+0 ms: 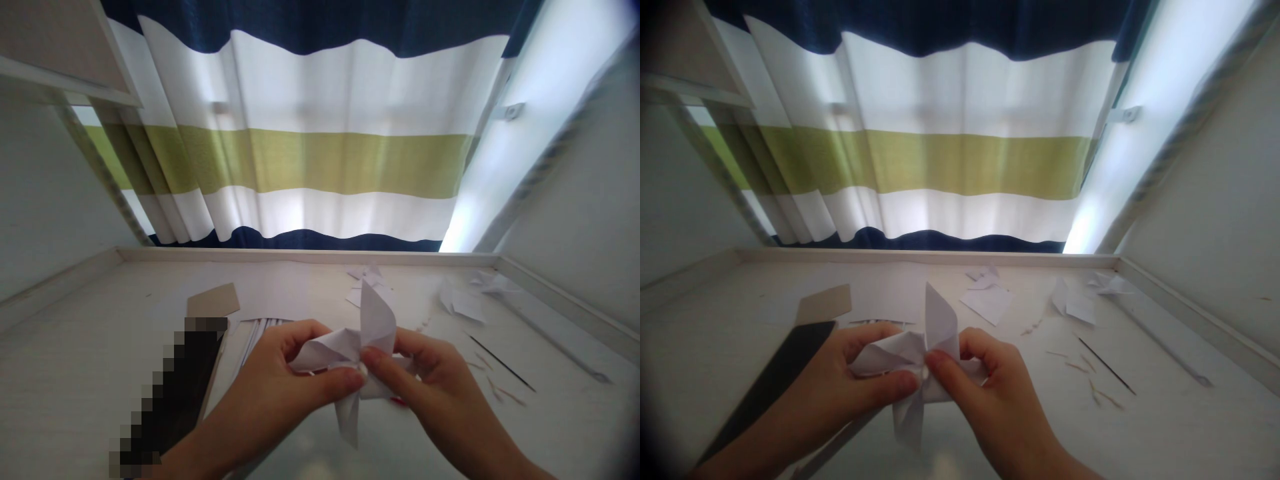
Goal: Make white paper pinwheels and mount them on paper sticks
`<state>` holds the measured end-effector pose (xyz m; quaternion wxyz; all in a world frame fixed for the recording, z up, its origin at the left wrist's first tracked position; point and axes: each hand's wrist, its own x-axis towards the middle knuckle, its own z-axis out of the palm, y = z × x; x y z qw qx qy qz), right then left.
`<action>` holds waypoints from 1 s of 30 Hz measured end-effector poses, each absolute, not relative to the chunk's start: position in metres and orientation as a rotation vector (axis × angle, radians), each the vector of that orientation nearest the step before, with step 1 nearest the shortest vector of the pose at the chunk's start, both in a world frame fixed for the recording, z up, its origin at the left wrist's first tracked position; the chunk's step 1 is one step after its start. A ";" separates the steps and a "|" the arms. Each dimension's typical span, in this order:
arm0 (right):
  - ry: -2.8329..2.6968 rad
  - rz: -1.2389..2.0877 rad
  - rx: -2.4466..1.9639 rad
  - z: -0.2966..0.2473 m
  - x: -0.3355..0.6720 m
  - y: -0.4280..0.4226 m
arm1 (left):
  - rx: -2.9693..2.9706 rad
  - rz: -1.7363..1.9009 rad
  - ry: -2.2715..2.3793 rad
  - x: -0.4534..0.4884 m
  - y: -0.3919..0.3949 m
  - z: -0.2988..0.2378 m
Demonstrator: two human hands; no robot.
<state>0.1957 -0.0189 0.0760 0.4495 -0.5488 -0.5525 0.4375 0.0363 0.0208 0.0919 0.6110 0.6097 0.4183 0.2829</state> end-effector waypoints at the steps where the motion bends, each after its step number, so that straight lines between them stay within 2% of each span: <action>1: -1.380 1.056 -1.358 0.074 0.195 -0.018 | 1.404 0.639 0.979 0.037 0.021 0.095; 6: -1.389 1.027 -1.390 0.071 0.194 -0.016 | 1.388 0.615 0.985 0.034 0.022 0.100; 12: -1.272 1.266 -1.328 0.070 0.197 -0.012 | 1.329 0.617 0.971 0.033 0.028 0.090; 18: -1.332 1.340 -1.221 0.066 0.202 -0.004 | 1.348 0.608 0.968 0.034 0.033 0.089; 30: -1.454 1.226 -1.440 0.064 0.203 -0.003 | 1.578 0.566 1.004 0.032 0.034 0.088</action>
